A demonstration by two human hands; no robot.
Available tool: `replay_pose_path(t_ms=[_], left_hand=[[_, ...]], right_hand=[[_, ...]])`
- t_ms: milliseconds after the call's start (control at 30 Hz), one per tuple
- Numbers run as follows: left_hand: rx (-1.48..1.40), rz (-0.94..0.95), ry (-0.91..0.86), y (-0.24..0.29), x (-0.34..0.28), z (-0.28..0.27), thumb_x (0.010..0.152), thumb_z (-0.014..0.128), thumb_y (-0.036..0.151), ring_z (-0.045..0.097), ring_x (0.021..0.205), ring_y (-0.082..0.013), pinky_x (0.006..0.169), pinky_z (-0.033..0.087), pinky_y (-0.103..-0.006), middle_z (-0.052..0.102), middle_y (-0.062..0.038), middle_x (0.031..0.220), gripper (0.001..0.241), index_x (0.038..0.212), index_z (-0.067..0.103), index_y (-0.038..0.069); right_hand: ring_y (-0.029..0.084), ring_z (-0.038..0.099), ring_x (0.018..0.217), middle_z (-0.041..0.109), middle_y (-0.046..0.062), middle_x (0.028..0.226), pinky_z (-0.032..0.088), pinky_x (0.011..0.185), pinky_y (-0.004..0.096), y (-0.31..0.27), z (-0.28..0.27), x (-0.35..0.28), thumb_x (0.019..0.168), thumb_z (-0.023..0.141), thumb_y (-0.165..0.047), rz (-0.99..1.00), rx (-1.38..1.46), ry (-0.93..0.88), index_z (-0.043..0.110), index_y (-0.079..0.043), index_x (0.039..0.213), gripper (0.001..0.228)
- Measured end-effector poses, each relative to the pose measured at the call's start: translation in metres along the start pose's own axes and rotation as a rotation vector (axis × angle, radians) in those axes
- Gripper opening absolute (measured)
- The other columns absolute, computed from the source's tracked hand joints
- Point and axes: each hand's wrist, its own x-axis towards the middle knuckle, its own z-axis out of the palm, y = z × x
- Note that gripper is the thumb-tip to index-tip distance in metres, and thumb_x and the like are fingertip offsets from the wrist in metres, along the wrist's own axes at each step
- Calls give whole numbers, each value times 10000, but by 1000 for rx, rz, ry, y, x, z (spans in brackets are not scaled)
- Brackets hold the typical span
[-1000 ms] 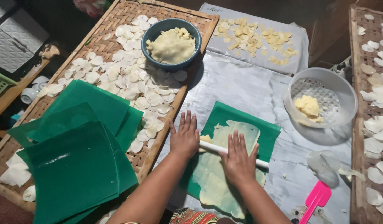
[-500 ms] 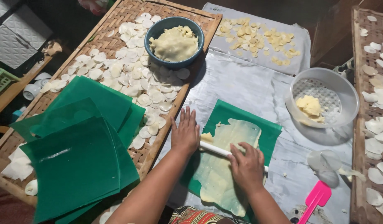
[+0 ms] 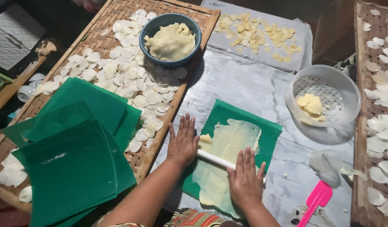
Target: Flattening dough with a rolling pin on a mat and transferring it to a bowl.
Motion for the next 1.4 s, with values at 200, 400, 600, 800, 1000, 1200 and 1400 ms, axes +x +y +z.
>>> replay_pose_path(t_ms=[200,400,600,800,1000,1200,1400], left_hand=[[-71,-217,-402,24,32,-60,1044,186,416,-146,1596,-221,1213,-169,-621,-118,-80,1742,707,1647,-32,118],[-14,-126,-265,5,-15,-19,1045,197,409,-108,1591,-249,1214,-107,-631,-80,-97,1736,708,1644,-20,101],[393,18,225,-9,-64,-8,1058,189,521,-22,1633,-248,1266,-36,-607,16,-101,1757,737,1656,80,103],[127,595,94,10,-118,-58,964,308,813,4,1613,-280,1279,-92,-575,70,-153,1726,944,1657,169,188],[162,479,65,29,-119,-19,1006,236,689,-85,1590,-301,1258,-145,-571,-72,-158,1718,879,1644,19,126],[-584,328,-368,37,-92,-89,1035,45,602,153,1574,-334,1215,-152,-572,264,-197,1670,818,1611,163,32],[-484,194,299,13,-17,-58,1070,450,189,386,1520,-366,1264,189,-574,524,-147,1559,429,1479,511,77]], right_hand=[[236,-5,1596,37,93,1734,-39,1198,648,10,13,34,1039,225,-592,114,10,-231,135,-117,1632,765],[264,-18,1611,-1,126,1748,-6,1239,558,8,-2,-8,1032,288,-505,-52,-17,-92,100,-86,1645,766],[341,582,1188,607,127,1306,475,1018,472,11,-30,-24,932,661,-161,-87,405,130,684,-177,1306,374],[310,573,954,605,59,1048,433,809,465,35,-33,-5,960,564,-221,-227,391,-33,638,-182,1175,231],[311,557,990,592,55,1109,415,819,457,55,-28,29,963,586,-213,-125,355,-8,629,-220,1241,282],[330,555,1004,572,83,1150,429,861,464,40,-26,50,929,620,-153,-187,327,39,630,-192,1269,342],[338,549,986,568,77,1127,440,814,472,29,-8,44,933,635,-178,-148,274,38,625,-227,1314,385]])
